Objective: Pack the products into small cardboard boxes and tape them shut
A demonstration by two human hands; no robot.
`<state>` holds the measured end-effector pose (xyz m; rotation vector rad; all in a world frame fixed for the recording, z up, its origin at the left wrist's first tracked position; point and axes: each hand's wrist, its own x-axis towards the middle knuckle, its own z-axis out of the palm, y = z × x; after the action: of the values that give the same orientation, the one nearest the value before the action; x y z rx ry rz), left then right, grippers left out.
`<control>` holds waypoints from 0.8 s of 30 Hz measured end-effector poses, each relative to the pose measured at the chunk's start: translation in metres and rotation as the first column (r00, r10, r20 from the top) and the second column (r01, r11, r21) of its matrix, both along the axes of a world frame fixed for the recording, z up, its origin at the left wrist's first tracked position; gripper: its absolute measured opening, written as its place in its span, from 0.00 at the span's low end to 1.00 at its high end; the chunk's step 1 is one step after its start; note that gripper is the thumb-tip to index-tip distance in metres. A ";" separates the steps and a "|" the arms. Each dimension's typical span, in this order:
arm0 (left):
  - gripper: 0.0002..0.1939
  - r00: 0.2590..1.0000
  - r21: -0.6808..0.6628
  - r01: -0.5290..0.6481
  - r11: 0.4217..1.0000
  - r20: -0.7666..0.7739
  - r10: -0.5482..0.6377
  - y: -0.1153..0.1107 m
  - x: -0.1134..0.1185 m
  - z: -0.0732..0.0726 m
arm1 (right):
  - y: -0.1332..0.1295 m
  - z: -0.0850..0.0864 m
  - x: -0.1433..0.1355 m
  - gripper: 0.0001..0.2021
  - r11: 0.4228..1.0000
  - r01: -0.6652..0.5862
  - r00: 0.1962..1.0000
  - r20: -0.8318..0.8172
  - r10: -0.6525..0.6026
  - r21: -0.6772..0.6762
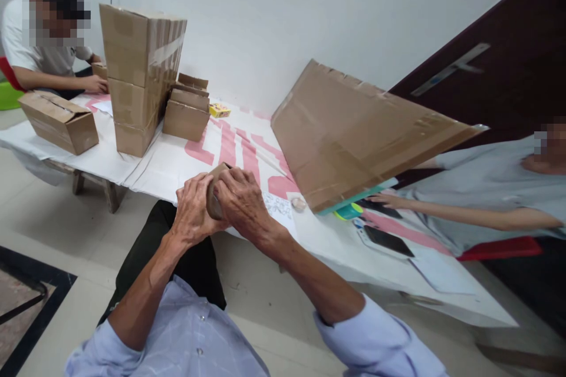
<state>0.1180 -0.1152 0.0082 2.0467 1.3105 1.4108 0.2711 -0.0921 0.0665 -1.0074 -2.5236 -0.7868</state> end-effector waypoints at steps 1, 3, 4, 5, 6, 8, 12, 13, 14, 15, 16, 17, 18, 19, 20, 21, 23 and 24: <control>0.51 1.000 -0.003 0.001 1.000 0.000 -0.001 0.000 0.000 0.000 | 0.000 0.000 0.001 0.11 1.000 0.001 1.000 0.002 -0.001 -0.001; 0.51 1.000 -0.004 0.000 1.000 0.002 0.000 0.001 0.000 0.000 | 0.000 0.000 0.002 0.12 1.000 0.000 1.000 0.011 0.000 0.012; 0.51 1.000 -0.004 -0.003 1.000 0.003 0.003 0.001 0.000 0.001 | -0.001 0.000 0.002 0.11 1.000 -0.004 1.000 0.015 0.003 0.020; 0.51 1.000 -0.003 -0.007 1.000 0.003 0.007 0.001 0.000 0.001 | -0.001 0.000 0.003 0.11 1.000 -0.008 1.000 0.016 0.007 0.024; 0.51 1.000 -0.002 -0.010 1.000 0.003 0.010 0.001 0.000 0.001 | -0.001 -0.001 0.003 0.11 1.000 -0.012 1.000 0.014 0.012 0.019; 0.51 1.000 -0.004 -0.014 1.000 -0.003 0.014 0.001 0.000 0.001 | 0.000 -0.002 0.004 0.11 1.000 -0.023 1.000 -0.009 0.023 -0.006; 0.52 1.000 -0.009 -0.015 1.000 -0.021 0.015 0.002 0.000 0.000 | 0.000 -0.006 0.006 0.11 0.998 -0.057 0.992 -0.112 0.055 -0.022; 0.52 1.000 -0.010 -0.018 1.000 -0.023 0.018 0.002 0.000 0.000 | -0.001 -0.006 0.007 0.11 0.998 -0.065 0.987 -0.147 0.062 -0.015; 0.52 0.999 -0.010 -0.023 1.000 -0.025 0.022 0.002 0.000 0.000 | -0.002 -0.006 0.007 0.12 0.997 -0.073 0.980 -0.185 0.070 -0.014; 0.52 0.999 -0.009 -0.025 1.000 -0.026 0.025 0.002 0.000 0.000 | -0.004 -0.004 0.007 0.13 0.996 -0.086 0.970 -0.228 0.079 -0.021; 0.52 0.999 -0.007 -0.026 1.000 -0.026 0.025 0.002 -0.001 0.000 | -0.007 -0.002 0.008 0.13 0.994 -0.104 0.956 -0.279 0.090 -0.036; 0.52 0.999 -0.007 -0.022 1.000 -0.029 0.022 0.002 -0.002 0.000 | -0.010 0.001 0.008 0.13 0.990 -0.128 0.936 -0.338 0.101 -0.056; 0.53 0.999 -0.010 -0.016 1.000 -0.035 0.016 0.002 -0.003 0.001 | -0.013 0.005 0.008 0.12 0.985 -0.153 0.909 -0.403 0.109 -0.079; 0.53 0.999 -0.016 -0.010 1.000 -0.042 0.009 0.002 -0.004 0.002 | -0.016 0.010 0.008 0.12 0.979 -0.178 0.875 -0.472 0.112 -0.098; 0.54 0.999 -0.025 -0.004 1.000 -0.051 0.002 0.002 -0.007 0.004 | -0.019 0.015 0.009 0.11 0.974 -0.198 0.835 -0.539 0.108 -0.113; 0.54 0.998 -0.035 0.002 0.999 -0.059 -0.004 0.002 -0.009 0.005 | -0.022 0.019 0.010 0.10 0.969 -0.213 0.794 -0.601 0.096 -0.126; 0.54 0.998 -0.053 0.012 0.999 -0.063 -0.015 0.003 -0.017 0.008 | -0.023 0.028 0.016 0.09 0.961 -0.230 0.715 -0.697 0.060 -0.154; 0.54 0.998 -0.061 0.021 0.998 -0.054 -0.024 0.004 -0.022 0.008 | -0.021 0.030 0.022 0.09 0.959 -0.232 0.680 -0.732 0.037 -0.166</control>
<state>0.0956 -0.1107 0.0164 2.0674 1.3314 1.2982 0.2932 -0.1132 0.0970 -0.9370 -1.9625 0.0227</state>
